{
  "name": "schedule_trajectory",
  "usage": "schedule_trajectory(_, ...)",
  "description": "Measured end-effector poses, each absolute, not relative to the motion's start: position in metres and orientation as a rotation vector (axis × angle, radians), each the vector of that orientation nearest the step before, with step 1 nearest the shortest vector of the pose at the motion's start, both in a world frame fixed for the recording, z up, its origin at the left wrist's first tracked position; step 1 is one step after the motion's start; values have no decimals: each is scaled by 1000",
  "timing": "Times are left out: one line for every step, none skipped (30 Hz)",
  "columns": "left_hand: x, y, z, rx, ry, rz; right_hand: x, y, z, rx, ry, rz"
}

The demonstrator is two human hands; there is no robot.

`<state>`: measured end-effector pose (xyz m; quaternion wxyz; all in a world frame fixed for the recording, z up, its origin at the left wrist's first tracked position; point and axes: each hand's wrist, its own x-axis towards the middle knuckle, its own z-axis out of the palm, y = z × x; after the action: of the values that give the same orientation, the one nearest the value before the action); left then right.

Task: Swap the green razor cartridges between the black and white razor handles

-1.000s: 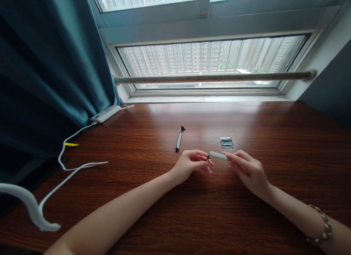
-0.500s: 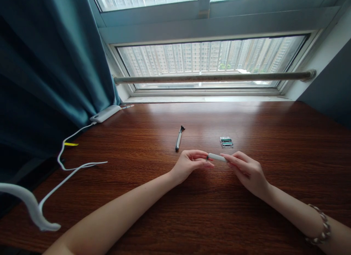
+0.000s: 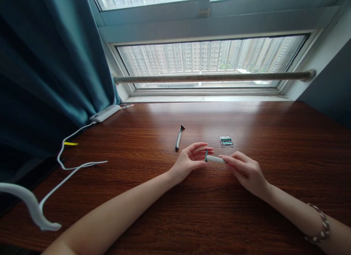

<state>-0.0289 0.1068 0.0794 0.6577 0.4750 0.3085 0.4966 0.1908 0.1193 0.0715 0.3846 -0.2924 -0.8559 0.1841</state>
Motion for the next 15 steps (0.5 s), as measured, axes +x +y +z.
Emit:
schedule_trajectory(-29,107,80,1073,703,1118,191,119,72,-771,-2165,458)
schedule_trajectory(-29,106,80,1069,711,1111,191,119,72,-803,-2138,450)
schedule_trajectory(-29,106,81,1066,717,1105,191,119,73,-827,-2114,448)
schedule_trajectory(-29,106,81,1063,716,1100,191,119,73,-833,-2103,454)
schedule_trajectory(-29,106,81,1062,705,1097,191,119,73,-819,-2107,464)
schedule_trajectory(-28,106,81,1063,687,1096,191,118,73,-787,-2129,476)
schedule_trajectory(-28,106,81,1066,666,1098,192,118,73,-750,-2158,484)
schedule_trajectory(-28,106,81,1069,648,1098,192,118,73,-723,-2183,487)
schedule_trajectory(-28,106,81,1071,639,1096,192,119,73,-712,-2196,484)
schedule_trajectory(-28,106,81,1073,637,1093,192,119,72,-721,-2192,477)
schedule_trajectory(-28,106,80,1076,642,1089,191,119,72,-745,-2173,468)
schedule_trajectory(-28,106,80,1080,648,1087,191,120,72,-776,-2148,457)
schedule_trajectory(-28,106,80,1085,652,1086,191,120,72,-801,-2125,450)
schedule_trajectory(-28,106,80,1088,652,1086,191,120,72,-811,-2115,448)
schedule_trajectory(-28,106,80,1089,645,1086,191,120,72,-805,-2117,451)
